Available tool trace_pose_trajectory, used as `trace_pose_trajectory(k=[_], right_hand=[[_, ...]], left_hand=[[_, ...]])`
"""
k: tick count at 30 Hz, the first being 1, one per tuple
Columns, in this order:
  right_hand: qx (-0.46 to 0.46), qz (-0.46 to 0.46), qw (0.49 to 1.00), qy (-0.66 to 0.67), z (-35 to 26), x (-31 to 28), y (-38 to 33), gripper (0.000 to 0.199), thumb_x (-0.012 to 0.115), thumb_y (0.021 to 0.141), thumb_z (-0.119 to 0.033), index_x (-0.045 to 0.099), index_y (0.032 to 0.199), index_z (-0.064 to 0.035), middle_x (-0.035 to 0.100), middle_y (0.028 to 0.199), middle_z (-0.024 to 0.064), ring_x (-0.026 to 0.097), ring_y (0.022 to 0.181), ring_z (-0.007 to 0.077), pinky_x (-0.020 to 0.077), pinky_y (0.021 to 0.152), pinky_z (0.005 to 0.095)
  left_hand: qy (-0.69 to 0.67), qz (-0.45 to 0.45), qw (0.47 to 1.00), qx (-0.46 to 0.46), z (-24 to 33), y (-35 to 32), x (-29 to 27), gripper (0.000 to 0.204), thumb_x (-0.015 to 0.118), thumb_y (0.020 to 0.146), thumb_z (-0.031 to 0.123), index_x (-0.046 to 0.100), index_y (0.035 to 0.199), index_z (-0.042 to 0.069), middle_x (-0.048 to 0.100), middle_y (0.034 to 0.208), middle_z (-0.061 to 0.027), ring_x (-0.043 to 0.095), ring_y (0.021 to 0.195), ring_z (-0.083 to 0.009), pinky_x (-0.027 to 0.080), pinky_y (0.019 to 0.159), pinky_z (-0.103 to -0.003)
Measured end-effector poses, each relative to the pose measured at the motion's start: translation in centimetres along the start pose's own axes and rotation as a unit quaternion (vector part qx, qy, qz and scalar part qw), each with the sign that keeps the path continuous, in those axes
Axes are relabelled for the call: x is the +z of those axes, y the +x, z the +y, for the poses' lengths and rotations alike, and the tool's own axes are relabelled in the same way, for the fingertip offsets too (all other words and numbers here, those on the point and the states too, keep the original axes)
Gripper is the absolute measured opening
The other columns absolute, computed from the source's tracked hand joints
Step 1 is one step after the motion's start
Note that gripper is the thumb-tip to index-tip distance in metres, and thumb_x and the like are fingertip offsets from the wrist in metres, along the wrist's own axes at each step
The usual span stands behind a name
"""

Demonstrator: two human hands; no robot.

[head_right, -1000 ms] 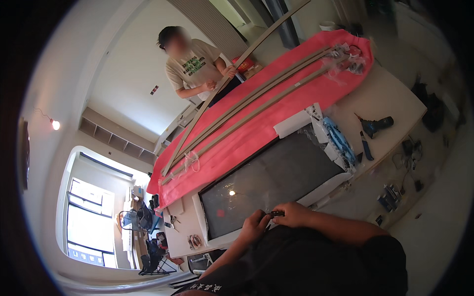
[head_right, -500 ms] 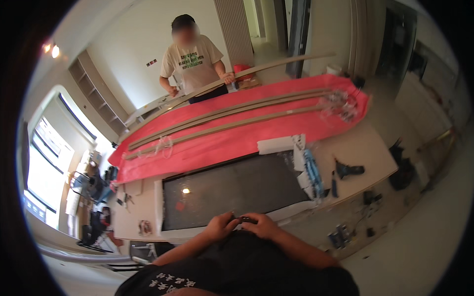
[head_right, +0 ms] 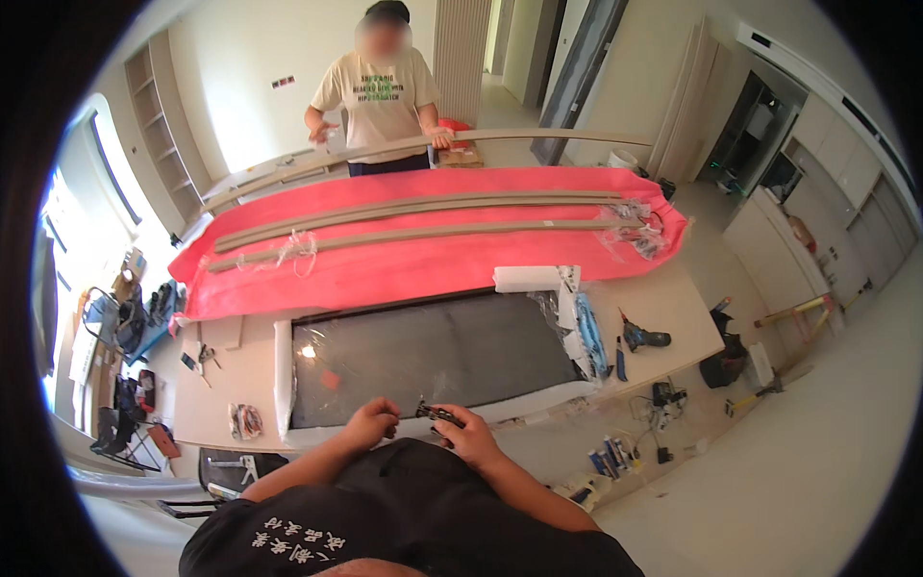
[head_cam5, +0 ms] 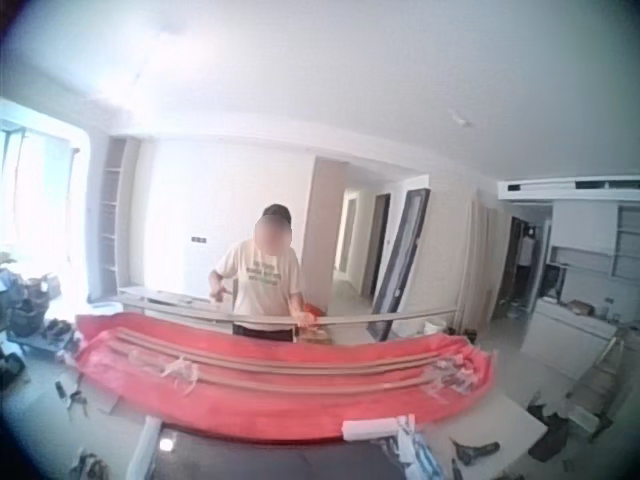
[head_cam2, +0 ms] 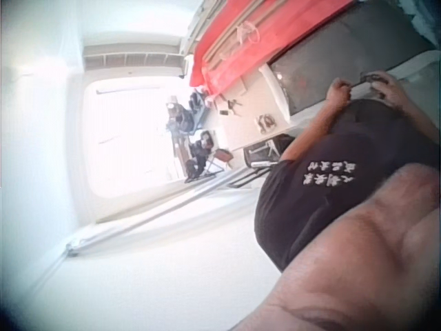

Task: The person assembles a window frame by peeling protective film from the glass, applying sealant from a tube, positioning metal brackets, and securing them with a power drill.

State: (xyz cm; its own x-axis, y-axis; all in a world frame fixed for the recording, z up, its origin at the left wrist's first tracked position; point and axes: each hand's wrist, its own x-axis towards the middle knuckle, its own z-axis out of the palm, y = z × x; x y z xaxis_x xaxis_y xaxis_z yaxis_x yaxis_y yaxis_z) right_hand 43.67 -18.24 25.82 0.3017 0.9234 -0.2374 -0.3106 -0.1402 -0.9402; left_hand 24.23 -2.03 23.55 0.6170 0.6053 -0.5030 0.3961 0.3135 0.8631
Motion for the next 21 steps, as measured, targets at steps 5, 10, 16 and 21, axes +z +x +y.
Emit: trace_pose_trajectory(k=[5, 10, 16, 21], right_hand=[[0.022, -0.011, 0.997, -0.071, 1.6, 4.4, -1.0, 0.036, 0.067, 0.098, -0.017, 0.064, 0.132, -0.0042, 0.068, 0.099, 0.0032, 0.061, 0.079, 0.0097, 0.0529, 0.071, 0.0274], [0.026, 0.034, 0.997, -0.057, 3.7, 7.7, -2.3, 0.034, 0.066, 0.098, -0.017, 0.066, 0.131, -0.0068, 0.065, 0.091, -0.0023, 0.059, 0.07, 0.0068, 0.0503, 0.066, 0.0249], [0.041, 0.034, 0.995, -0.079, 3.6, 9.0, -3.1, 0.035, 0.065, 0.099, -0.015, 0.064, 0.133, -0.0061, 0.068, 0.095, 0.0007, 0.06, 0.075, 0.0075, 0.0507, 0.069, 0.0253], [0.04, 0.029, 0.991, -0.125, 2.4, 10.2, -3.0, 0.035, 0.067, 0.099, -0.019, 0.065, 0.132, -0.0059, 0.069, 0.092, -0.0003, 0.06, 0.074, 0.0067, 0.0501, 0.069, 0.0242]], left_hand=[[-0.133, -0.048, 0.99, -0.027, -2.8, -1.7, -4.4, 0.018, 0.05, 0.102, 0.001, 0.054, 0.119, 0.004, 0.069, 0.099, -0.0128, 0.068, 0.08, -0.0217, 0.06, 0.075, -0.036], [-0.151, -0.072, 0.984, -0.059, -6.4, -2.8, -8.0, 0.021, 0.048, 0.105, 0.003, 0.048, 0.126, 0.004, 0.072, 0.109, -0.0181, 0.073, 0.086, -0.0243, 0.062, 0.077, -0.038], [-0.121, -0.078, 0.988, -0.058, -10.0, -1.8, -8.4, 0.011, 0.069, 0.099, 0.013, 0.07, 0.101, 0.003, 0.072, 0.091, -0.005, 0.068, 0.076, -0.0145, 0.058, 0.073, -0.03], [-0.153, -0.005, 0.987, -0.051, -9.8, -2.2, -9.9, 0.01, 0.071, 0.096, 0.009, 0.069, 0.103, 0.003, 0.07, 0.085, -0.0049, 0.066, 0.072, -0.013, 0.055, 0.064, -0.027]])
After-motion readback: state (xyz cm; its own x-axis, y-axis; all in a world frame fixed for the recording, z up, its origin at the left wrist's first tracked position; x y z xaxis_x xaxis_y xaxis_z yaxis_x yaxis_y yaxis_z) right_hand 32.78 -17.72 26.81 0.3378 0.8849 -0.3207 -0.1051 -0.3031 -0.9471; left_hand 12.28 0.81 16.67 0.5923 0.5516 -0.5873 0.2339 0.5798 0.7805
